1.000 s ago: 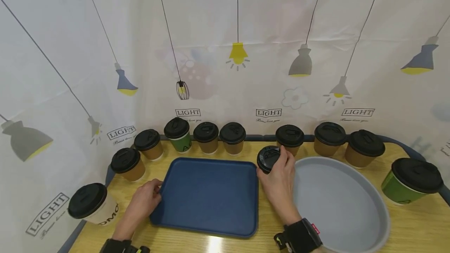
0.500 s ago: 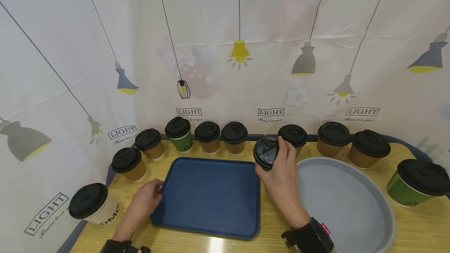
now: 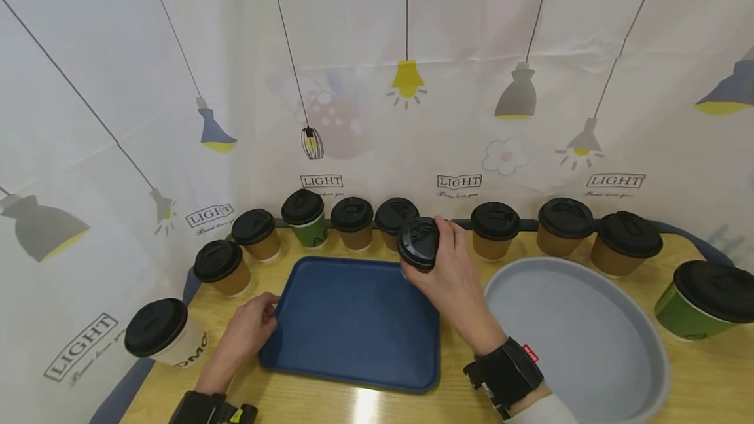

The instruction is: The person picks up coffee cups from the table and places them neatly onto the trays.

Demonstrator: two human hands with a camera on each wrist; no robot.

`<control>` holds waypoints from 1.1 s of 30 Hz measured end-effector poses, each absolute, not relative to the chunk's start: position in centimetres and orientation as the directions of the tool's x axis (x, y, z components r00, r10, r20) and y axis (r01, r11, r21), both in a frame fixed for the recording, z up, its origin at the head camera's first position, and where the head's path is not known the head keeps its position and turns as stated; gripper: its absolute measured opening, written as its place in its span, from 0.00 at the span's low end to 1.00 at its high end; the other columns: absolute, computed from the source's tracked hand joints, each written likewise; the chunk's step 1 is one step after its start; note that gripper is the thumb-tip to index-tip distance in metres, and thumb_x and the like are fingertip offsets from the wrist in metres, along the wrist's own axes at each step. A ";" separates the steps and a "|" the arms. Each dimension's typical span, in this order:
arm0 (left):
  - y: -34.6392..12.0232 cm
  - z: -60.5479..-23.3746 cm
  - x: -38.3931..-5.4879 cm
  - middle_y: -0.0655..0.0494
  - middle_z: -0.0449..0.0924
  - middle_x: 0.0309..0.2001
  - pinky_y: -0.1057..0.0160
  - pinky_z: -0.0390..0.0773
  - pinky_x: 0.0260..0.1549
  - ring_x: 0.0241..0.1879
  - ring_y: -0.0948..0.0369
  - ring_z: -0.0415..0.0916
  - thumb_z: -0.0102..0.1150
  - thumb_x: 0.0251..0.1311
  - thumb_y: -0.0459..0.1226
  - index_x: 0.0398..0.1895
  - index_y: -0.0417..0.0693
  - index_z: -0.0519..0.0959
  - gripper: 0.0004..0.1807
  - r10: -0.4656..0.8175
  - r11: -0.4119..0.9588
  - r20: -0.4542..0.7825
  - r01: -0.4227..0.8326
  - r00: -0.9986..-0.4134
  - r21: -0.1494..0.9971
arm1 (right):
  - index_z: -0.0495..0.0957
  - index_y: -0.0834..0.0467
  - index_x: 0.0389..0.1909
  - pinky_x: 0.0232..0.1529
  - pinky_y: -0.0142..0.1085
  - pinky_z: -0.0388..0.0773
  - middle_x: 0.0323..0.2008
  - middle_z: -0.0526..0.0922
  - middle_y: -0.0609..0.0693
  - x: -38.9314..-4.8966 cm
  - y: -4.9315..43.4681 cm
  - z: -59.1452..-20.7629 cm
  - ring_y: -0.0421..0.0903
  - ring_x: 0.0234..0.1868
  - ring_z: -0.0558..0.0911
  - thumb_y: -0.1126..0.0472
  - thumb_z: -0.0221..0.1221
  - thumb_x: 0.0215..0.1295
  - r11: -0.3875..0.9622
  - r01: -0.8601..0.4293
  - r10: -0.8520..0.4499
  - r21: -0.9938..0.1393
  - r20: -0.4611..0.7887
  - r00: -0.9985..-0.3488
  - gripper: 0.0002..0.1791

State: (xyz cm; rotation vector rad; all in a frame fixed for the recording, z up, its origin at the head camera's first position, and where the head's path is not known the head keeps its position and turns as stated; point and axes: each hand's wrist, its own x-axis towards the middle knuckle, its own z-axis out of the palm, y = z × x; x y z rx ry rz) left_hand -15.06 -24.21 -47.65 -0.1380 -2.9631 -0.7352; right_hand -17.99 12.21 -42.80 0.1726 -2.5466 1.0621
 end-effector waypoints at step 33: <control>-24.1 -47.3 -14.9 0.47 0.79 0.34 0.49 0.80 0.33 0.34 0.53 0.77 0.60 0.61 0.22 0.52 0.30 0.81 0.15 0.070 0.875 0.091 0.105 -0.993 0.473 | 0.57 0.70 0.75 0.50 0.59 0.82 0.61 0.67 0.74 -19.1 11.0 -46.3 0.69 0.53 0.79 0.55 0.78 0.53 0.789 -0.281 -0.076 -0.547 0.366 -0.927 0.55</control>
